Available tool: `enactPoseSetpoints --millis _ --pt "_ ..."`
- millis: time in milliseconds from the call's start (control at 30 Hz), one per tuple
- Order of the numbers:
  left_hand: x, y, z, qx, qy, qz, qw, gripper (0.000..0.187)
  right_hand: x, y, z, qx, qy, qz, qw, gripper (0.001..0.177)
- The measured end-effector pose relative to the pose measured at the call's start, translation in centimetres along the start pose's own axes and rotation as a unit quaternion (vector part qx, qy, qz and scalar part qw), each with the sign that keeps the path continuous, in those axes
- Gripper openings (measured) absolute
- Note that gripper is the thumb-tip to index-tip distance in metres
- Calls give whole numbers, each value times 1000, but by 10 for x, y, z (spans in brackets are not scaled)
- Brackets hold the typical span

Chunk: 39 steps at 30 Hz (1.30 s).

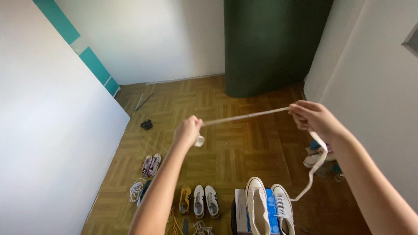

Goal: The person threads a white shoelace through the eyelets of a white canvas shoe placed on a box. They pull the lace through each eyelet in sequence and tighten it, continuing the process until the lacing is complete.

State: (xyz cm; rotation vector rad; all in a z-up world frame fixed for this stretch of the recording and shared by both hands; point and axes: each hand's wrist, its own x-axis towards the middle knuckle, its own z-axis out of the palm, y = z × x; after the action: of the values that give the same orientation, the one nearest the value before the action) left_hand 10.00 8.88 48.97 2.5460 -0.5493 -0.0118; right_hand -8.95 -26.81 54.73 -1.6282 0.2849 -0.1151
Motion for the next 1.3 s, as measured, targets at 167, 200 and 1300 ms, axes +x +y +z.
enactPoseSetpoints --millis 167,200,1300 --pt "5 57 22 -115 -75 101 985 39 20 -8 51 -172 -46 15 984 33" --pt "6 70 26 -160 -111 119 974 44 25 -9 64 -189 -80 -6 979 34" --pt "12 107 32 -206 -146 205 946 54 29 -17 91 -128 -96 -17 987 23"
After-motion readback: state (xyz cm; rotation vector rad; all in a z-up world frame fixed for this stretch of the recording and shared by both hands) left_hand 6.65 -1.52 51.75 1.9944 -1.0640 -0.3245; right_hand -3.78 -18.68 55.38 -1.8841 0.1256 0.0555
